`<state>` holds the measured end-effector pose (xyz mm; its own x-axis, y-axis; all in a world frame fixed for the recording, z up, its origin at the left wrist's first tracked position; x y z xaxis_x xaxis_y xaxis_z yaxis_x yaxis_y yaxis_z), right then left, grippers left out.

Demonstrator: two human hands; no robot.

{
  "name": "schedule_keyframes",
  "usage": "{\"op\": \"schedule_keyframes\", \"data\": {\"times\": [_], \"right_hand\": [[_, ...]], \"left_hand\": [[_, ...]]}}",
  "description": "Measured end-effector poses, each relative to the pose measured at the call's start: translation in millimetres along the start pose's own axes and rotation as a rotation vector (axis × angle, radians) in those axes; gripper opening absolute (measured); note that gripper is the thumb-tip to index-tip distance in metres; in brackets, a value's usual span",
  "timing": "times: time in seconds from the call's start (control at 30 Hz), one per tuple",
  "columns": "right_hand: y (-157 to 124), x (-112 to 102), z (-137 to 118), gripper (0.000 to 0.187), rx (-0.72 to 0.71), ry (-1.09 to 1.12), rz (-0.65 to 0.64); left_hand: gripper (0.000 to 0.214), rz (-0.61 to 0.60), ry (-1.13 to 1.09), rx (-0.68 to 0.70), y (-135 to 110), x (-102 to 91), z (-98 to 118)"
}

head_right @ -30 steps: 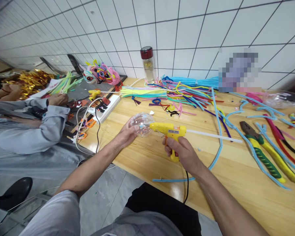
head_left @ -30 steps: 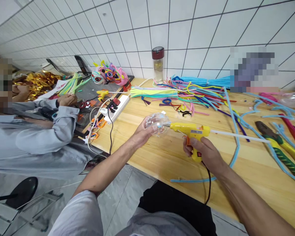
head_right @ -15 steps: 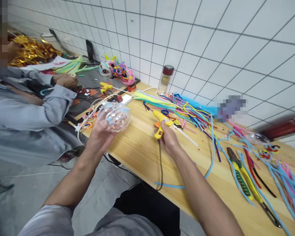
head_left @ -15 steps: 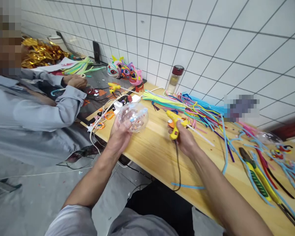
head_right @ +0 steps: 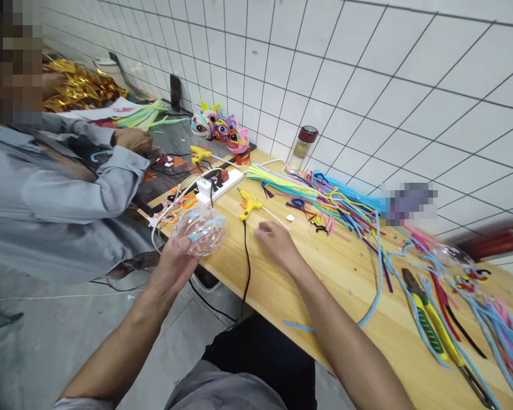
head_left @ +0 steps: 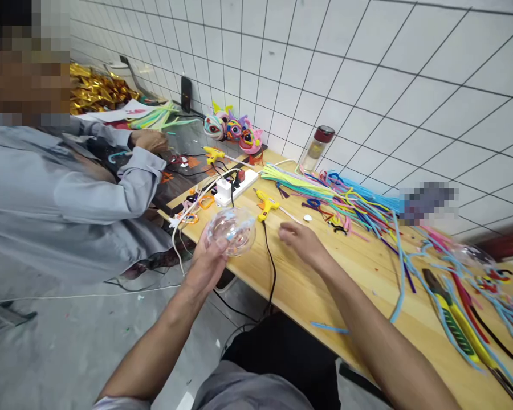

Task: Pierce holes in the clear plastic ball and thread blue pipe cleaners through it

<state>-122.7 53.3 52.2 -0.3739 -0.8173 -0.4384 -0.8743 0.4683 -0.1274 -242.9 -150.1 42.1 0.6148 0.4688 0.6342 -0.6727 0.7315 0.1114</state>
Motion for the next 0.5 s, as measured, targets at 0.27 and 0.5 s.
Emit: {"op": "schedule_keyframes", "data": {"times": [0.27,0.5], "right_hand": [[-178,-32,48,0.030,-0.150,-0.451,-0.063],[-192,-26,58,0.016,-0.275,-0.621,0.047]], "left_hand": [[0.075,-0.155,0.023,-0.118,8,39.5,-29],[0.072,-0.262,0.039,-0.276,28,94.8,-90]]}}
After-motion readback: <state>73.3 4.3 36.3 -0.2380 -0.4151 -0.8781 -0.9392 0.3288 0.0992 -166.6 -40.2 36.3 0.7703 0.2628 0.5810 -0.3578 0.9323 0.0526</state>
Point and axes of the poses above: each hand's wrist, its own y-axis towards the middle knuckle, its own x-axis out of the palm, z = x × y, the point moved 10 cm from there along y, towards the middle knuckle, and after that the axes turned 8 degrees about -z, right-handed, at the moved point
